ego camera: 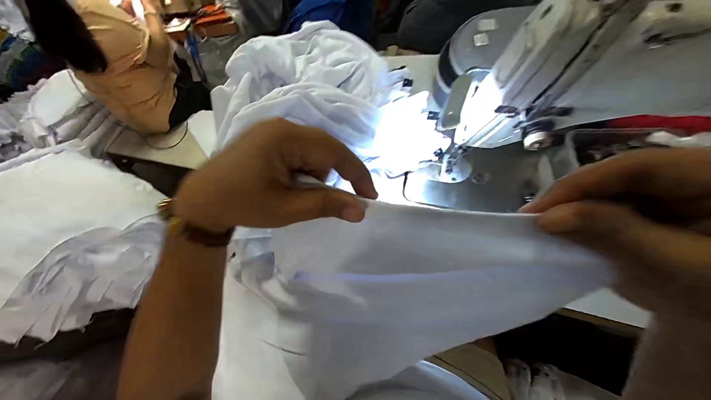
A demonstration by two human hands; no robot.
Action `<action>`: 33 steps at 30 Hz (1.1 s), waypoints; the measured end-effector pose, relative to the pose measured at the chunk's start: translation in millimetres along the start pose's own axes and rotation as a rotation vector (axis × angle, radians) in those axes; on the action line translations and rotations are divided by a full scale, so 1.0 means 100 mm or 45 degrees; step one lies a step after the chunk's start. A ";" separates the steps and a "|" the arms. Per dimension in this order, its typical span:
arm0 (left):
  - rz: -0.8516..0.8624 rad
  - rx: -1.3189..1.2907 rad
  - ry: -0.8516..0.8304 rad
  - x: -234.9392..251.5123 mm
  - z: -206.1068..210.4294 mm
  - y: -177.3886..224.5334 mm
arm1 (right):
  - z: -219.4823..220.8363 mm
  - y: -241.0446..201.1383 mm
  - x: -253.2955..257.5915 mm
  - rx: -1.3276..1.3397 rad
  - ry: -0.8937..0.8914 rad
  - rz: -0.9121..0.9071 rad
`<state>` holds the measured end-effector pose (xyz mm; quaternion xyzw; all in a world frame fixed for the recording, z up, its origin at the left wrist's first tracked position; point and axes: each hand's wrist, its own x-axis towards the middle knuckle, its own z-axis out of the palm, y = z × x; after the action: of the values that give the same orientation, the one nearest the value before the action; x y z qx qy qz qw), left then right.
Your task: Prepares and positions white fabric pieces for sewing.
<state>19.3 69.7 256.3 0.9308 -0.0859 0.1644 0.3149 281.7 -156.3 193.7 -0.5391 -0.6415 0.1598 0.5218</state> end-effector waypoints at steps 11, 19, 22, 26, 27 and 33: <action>-0.761 0.449 -0.185 1.06 1.70 -1.11 | 0.10 1.04 -0.67 -0.686 0.225 0.651; -0.963 0.887 0.132 1.11 2.42 -0.59 | 0.04 1.24 -0.78 -0.973 -0.089 0.264; -1.084 0.759 0.098 1.01 2.60 -0.43 | -0.06 1.32 -0.80 -0.939 -0.199 0.041; -1.107 0.681 0.035 1.00 2.60 -0.63 | -0.08 1.42 -0.81 -0.931 -0.240 -0.129; -1.090 0.642 0.014 1.04 2.55 -0.72 | -0.07 1.43 -0.80 -0.937 -0.241 -0.126; -0.833 0.438 0.029 1.15 2.26 -1.23 | 0.11 1.48 -0.65 -0.992 -0.133 -0.005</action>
<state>215.5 20.9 59.9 0.9465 0.2486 0.0773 0.1908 341.3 -154.0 43.2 -0.6867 -0.6809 -0.0693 0.2450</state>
